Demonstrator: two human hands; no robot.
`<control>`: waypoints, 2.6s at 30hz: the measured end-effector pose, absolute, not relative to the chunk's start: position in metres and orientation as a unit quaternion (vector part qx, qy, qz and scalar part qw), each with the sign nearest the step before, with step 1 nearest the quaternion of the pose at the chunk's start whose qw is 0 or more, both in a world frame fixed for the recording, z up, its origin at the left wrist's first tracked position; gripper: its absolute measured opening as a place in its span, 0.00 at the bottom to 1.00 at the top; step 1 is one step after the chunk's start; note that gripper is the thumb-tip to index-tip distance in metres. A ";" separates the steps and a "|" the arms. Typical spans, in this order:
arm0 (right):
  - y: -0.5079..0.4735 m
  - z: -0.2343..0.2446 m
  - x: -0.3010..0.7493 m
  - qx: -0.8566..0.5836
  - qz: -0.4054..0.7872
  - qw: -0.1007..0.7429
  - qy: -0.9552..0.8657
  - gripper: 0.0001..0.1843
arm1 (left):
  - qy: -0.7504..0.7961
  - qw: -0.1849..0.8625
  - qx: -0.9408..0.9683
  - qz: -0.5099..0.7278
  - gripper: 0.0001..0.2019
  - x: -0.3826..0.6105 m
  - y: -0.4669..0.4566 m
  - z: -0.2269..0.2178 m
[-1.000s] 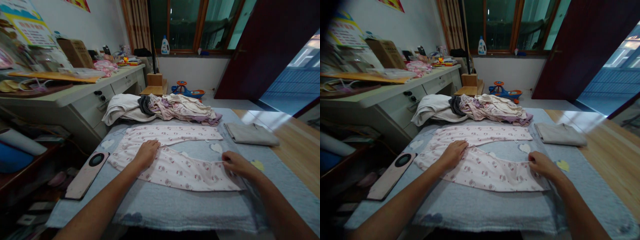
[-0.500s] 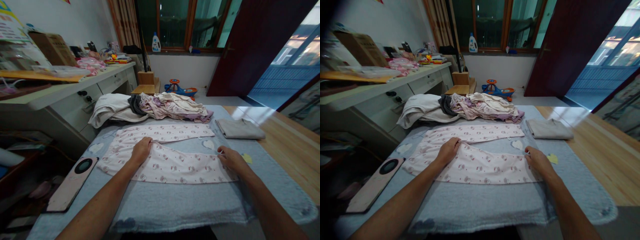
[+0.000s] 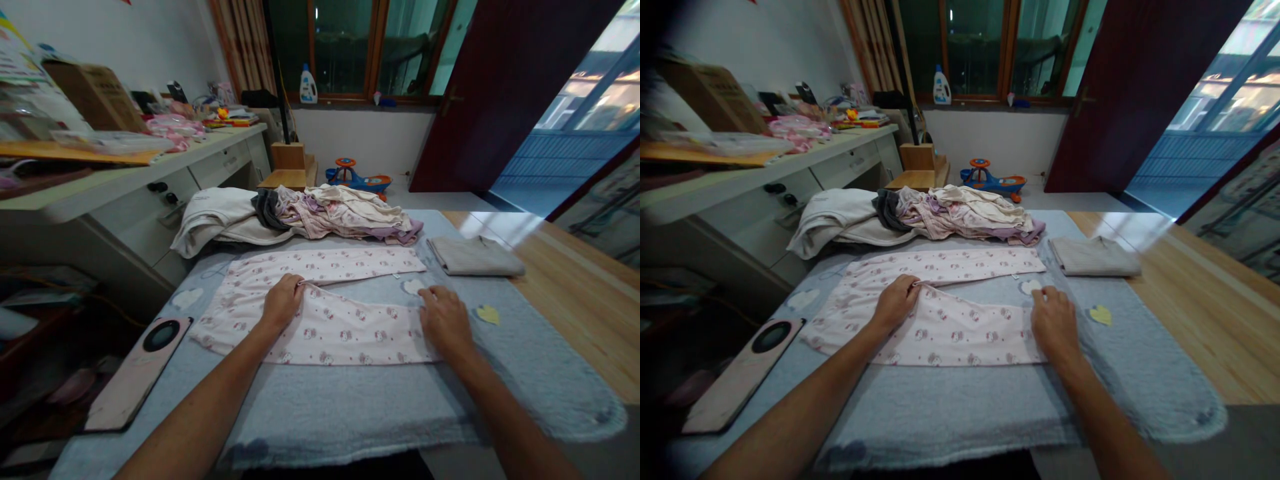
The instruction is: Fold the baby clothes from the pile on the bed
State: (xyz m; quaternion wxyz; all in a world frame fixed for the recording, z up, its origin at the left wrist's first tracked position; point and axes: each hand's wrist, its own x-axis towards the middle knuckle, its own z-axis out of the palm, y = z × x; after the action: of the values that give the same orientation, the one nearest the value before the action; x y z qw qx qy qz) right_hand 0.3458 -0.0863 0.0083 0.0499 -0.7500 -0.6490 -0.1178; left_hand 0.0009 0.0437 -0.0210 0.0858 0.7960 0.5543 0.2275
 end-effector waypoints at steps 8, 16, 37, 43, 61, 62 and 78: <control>-0.099 -0.024 0.250 -0.557 0.048 0.122 -0.820 0.29 | 0.567 0.055 0.785 0.241 0.12 0.004 0.038 -0.026; -0.103 -0.033 0.292 -0.610 0.057 0.085 -0.786 0.34 | 0.565 0.032 0.783 0.258 0.13 0.001 0.039 -0.032; -0.093 -0.033 0.320 -0.648 -0.011 0.074 -0.758 0.32 | 0.449 0.034 0.883 0.132 0.26 -0.049 -0.025 -0.043; -0.074 -0.014 0.234 -0.512 0.065 0.110 -0.849 0.32 | 0.457 0.042 0.884 0.087 0.29 -0.046 -0.027 -0.037; -0.054 0.003 0.225 -0.484 0.125 0.103 -0.860 0.20 | 0.557 -0.020 0.825 0.092 0.23 -0.104 0.014 -0.018; -0.048 0.010 0.225 -0.494 0.137 0.092 -0.854 0.18 | 0.558 -0.022 0.825 0.091 0.24 -0.106 0.019 -0.019; 0.016 -0.021 0.189 -0.583 0.070 0.107 -0.802 0.34 | 0.712 -0.019 0.693 0.113 0.23 -0.123 0.101 -0.015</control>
State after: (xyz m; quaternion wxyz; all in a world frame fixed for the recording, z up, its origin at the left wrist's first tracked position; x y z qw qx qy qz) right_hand 0.1891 0.0165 -0.0208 0.1067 -0.5829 -0.8024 0.0703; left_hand -0.1235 0.1011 -0.0150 -0.0194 0.6925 0.7122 0.1129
